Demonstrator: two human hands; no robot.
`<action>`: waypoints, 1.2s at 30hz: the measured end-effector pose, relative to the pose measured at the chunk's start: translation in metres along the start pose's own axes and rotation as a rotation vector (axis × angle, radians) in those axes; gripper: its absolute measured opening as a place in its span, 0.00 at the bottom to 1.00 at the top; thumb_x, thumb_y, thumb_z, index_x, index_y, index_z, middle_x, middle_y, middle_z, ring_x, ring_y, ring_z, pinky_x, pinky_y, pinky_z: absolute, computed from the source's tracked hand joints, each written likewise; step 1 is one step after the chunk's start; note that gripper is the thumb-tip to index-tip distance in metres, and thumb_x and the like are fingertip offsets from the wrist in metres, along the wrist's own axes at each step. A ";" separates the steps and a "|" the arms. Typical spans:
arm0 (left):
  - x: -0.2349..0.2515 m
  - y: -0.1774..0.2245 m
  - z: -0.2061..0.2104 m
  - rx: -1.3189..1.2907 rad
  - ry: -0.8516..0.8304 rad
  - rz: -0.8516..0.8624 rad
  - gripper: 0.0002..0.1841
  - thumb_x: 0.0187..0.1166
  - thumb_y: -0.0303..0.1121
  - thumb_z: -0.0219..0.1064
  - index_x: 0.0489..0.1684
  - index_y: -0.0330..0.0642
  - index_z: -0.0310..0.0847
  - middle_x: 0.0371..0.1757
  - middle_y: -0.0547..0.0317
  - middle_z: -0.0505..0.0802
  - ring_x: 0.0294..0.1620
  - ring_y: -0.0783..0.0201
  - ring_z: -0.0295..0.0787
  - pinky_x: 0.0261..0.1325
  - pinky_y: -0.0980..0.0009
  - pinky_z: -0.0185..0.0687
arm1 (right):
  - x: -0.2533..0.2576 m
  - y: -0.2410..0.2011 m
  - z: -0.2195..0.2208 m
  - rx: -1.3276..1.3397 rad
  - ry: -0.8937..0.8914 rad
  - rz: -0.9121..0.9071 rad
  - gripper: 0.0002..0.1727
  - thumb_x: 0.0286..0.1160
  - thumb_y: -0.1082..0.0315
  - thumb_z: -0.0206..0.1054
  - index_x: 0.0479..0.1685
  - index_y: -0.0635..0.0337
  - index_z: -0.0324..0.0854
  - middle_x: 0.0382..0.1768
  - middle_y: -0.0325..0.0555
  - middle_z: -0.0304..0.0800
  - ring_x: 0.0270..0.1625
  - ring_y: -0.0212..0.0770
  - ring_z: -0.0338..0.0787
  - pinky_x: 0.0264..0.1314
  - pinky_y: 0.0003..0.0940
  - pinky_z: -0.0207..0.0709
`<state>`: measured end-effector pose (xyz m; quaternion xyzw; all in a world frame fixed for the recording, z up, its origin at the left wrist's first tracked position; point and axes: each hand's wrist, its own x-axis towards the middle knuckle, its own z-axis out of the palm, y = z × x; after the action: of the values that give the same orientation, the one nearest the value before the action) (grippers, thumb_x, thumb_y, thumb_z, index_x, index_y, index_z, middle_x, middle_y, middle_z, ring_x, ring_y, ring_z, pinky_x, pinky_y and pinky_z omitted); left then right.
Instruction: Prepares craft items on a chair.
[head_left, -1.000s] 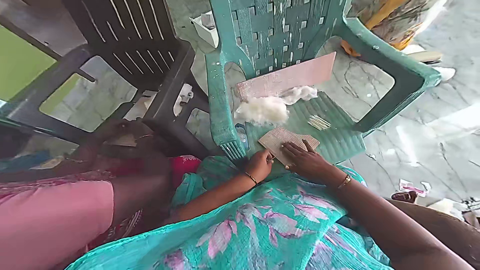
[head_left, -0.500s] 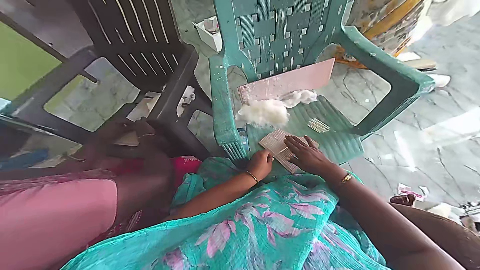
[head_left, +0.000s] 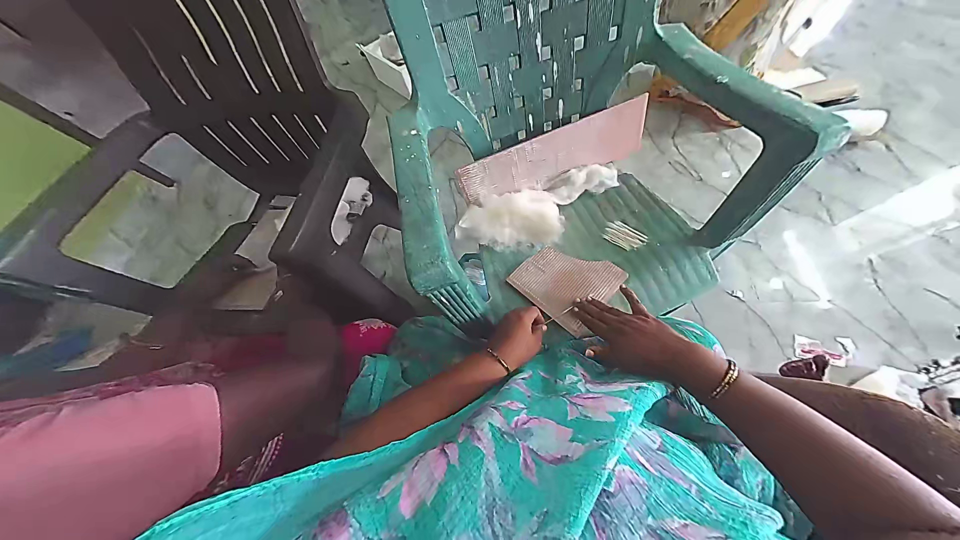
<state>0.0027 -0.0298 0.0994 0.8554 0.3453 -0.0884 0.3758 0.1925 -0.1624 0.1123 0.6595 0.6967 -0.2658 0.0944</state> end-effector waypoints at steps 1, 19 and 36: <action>0.000 0.000 0.000 -0.005 0.007 0.004 0.16 0.90 0.32 0.56 0.61 0.27 0.82 0.61 0.36 0.89 0.66 0.48 0.86 0.75 0.55 0.75 | -0.004 0.000 -0.003 0.010 -0.014 0.007 0.42 0.91 0.38 0.43 0.97 0.55 0.45 0.97 0.45 0.42 0.98 0.44 0.41 0.92 0.70 0.15; 0.013 0.000 -0.012 0.044 0.058 -0.107 0.16 0.91 0.33 0.58 0.63 0.29 0.82 0.62 0.37 0.89 0.68 0.47 0.86 0.77 0.51 0.75 | 0.052 0.002 0.006 0.028 0.201 -0.005 0.46 0.87 0.35 0.48 0.96 0.56 0.49 0.96 0.48 0.46 0.98 0.46 0.41 0.92 0.71 0.17; -0.010 0.007 -0.001 0.056 0.000 0.019 0.16 0.91 0.36 0.57 0.60 0.31 0.84 0.59 0.40 0.90 0.63 0.50 0.87 0.73 0.53 0.77 | 0.019 0.013 0.059 -0.023 1.019 -0.084 0.13 0.83 0.61 0.63 0.50 0.53 0.92 0.58 0.46 0.93 0.70 0.53 0.87 0.75 0.65 0.69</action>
<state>-0.0004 -0.0384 0.1083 0.8689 0.3346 -0.0945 0.3524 0.1903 -0.1750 0.0499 0.6756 0.6832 0.0937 -0.2608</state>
